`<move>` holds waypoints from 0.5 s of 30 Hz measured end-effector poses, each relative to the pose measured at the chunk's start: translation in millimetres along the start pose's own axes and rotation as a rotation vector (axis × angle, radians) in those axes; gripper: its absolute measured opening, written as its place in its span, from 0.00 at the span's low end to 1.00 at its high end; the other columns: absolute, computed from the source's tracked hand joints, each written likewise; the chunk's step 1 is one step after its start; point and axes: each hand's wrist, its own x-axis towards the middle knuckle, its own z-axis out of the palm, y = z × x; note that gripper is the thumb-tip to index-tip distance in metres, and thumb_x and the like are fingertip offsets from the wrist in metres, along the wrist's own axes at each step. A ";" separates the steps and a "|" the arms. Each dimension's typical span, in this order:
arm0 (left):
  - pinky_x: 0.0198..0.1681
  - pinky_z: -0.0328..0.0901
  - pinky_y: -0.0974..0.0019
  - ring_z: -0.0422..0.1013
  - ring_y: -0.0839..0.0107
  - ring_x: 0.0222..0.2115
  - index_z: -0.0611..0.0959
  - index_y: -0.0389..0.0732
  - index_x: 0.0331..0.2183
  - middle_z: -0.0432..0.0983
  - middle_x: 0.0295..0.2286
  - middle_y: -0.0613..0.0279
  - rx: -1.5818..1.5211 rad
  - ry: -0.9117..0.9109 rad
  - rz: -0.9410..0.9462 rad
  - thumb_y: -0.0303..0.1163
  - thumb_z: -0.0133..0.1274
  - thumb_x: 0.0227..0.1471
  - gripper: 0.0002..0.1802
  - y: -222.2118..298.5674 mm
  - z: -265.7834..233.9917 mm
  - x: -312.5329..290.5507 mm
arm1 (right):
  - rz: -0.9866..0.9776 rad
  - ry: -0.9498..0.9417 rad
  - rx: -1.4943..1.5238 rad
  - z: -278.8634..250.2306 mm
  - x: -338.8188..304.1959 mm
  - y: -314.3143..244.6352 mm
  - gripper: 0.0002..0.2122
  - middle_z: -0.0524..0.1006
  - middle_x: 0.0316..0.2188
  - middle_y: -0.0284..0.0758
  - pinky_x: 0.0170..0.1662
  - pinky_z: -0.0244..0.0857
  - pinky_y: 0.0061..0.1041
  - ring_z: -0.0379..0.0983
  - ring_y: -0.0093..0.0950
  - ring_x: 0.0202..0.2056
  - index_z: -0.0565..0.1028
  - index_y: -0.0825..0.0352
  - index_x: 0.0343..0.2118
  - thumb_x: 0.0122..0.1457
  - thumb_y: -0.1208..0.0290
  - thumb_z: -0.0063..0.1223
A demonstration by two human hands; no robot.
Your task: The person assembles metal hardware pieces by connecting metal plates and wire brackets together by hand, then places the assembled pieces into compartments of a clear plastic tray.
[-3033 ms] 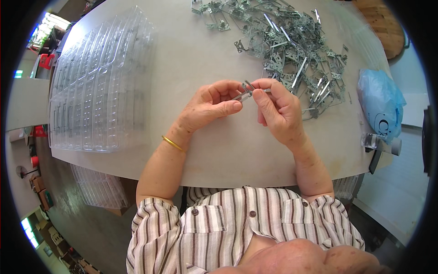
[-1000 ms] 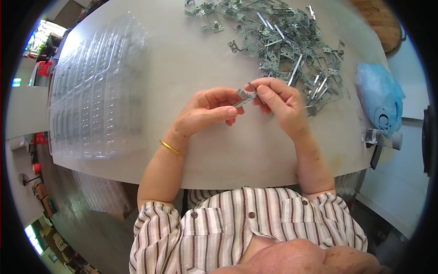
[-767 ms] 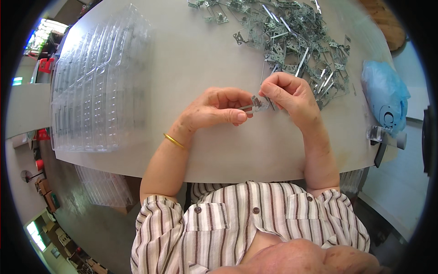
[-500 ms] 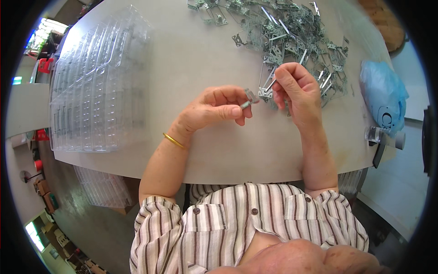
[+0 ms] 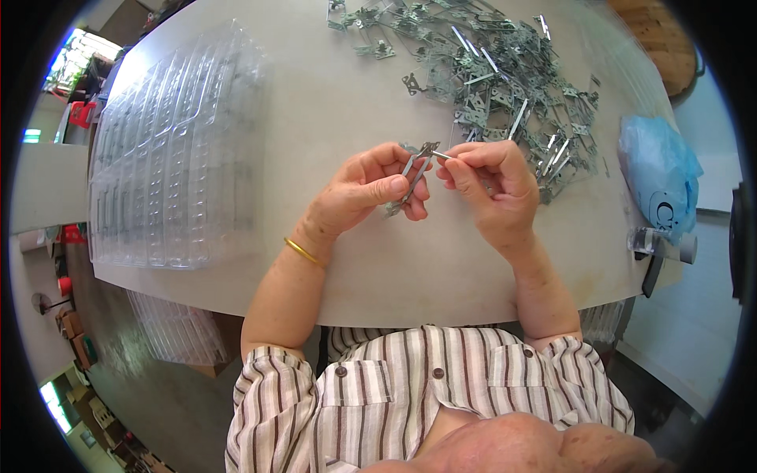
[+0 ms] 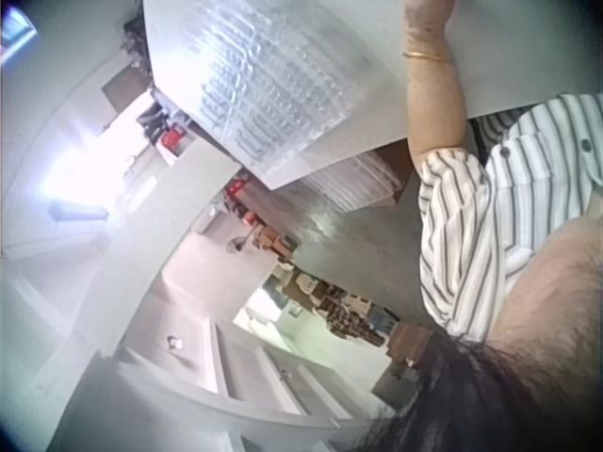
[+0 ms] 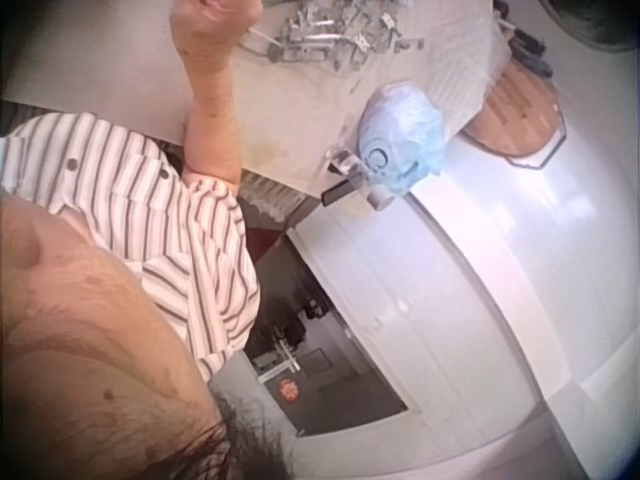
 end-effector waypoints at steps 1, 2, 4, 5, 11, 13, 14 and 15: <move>0.41 0.71 0.62 0.78 0.62 0.33 0.75 0.34 0.51 0.79 0.36 0.54 0.019 -0.001 -0.004 0.39 0.60 0.56 0.26 0.0 -0.7 -0.4 | 0.000 0.001 -0.002 -0.6 0.0 1.6 0.07 0.80 0.35 0.38 0.35 0.75 0.20 0.80 0.24 0.35 0.70 0.69 0.36 0.60 0.82 0.58; 0.42 0.71 0.62 0.78 0.63 0.33 0.75 0.34 0.51 0.79 0.36 0.55 0.037 -0.001 -0.009 0.38 0.61 0.55 0.26 -0.2 -0.8 -0.4 | -0.086 -0.044 -0.150 -1.4 0.1 3.1 0.07 0.80 0.33 0.37 0.35 0.75 0.21 0.81 0.24 0.34 0.70 0.69 0.37 0.59 0.82 0.58; 0.42 0.72 0.62 0.78 0.63 0.34 0.75 0.34 0.51 0.79 0.37 0.55 0.058 0.000 -0.012 0.37 0.62 0.54 0.26 -1.3 0.5 -0.1 | -0.172 -0.089 -0.298 -1.8 0.6 1.6 0.08 0.80 0.32 0.36 0.35 0.75 0.21 0.81 0.24 0.33 0.70 0.69 0.37 0.59 0.82 0.59; 0.43 0.72 0.62 0.78 0.64 0.35 0.75 0.34 0.51 0.79 0.37 0.55 0.080 0.004 -0.015 0.37 0.63 0.54 0.27 -1.7 1.0 -0.2 | -0.159 -0.107 -0.341 -1.3 1.7 -2.1 0.08 0.80 0.30 0.36 0.33 0.75 0.22 0.81 0.25 0.30 0.71 0.68 0.37 0.58 0.82 0.59; 0.43 0.73 0.61 0.77 0.65 0.40 0.75 0.34 0.52 0.79 0.38 0.55 0.167 0.010 -0.003 0.36 0.63 0.54 0.28 -3.1 2.4 1.9 | -0.026 -0.106 -0.390 2.0 0.6 -2.6 0.05 0.79 0.25 0.36 0.27 0.72 0.25 0.80 0.26 0.25 0.71 0.67 0.37 0.61 0.79 0.56; 0.45 0.72 0.60 0.77 0.64 0.40 0.75 0.34 0.52 0.79 0.39 0.55 0.156 0.022 -0.003 0.36 0.63 0.53 0.28 -2.4 5.0 1.6 | -0.011 -0.123 -0.422 1.2 1.4 -3.3 0.05 0.79 0.24 0.36 0.26 0.71 0.25 0.80 0.25 0.25 0.71 0.67 0.37 0.61 0.78 0.56; 0.47 0.72 0.59 0.77 0.64 0.41 0.75 0.35 0.52 0.80 0.39 0.55 0.144 0.033 -0.003 0.36 0.63 0.53 0.28 -1.3 6.5 1.7 | -0.032 -0.133 -0.457 -1.1 2.1 -3.2 0.04 0.79 0.23 0.36 0.25 0.70 0.25 0.80 0.25 0.24 0.72 0.67 0.37 0.62 0.77 0.56; 0.47 0.72 0.59 0.77 0.64 0.41 0.75 0.35 0.52 0.80 0.39 0.55 0.145 0.033 -0.003 0.36 0.63 0.53 0.28 0.8 7.1 1.6 | -0.053 -0.143 -0.491 -3.4 2.7 -3.2 0.04 0.78 0.22 0.35 0.24 0.69 0.24 0.80 0.25 0.24 0.72 0.66 0.37 0.62 0.77 0.55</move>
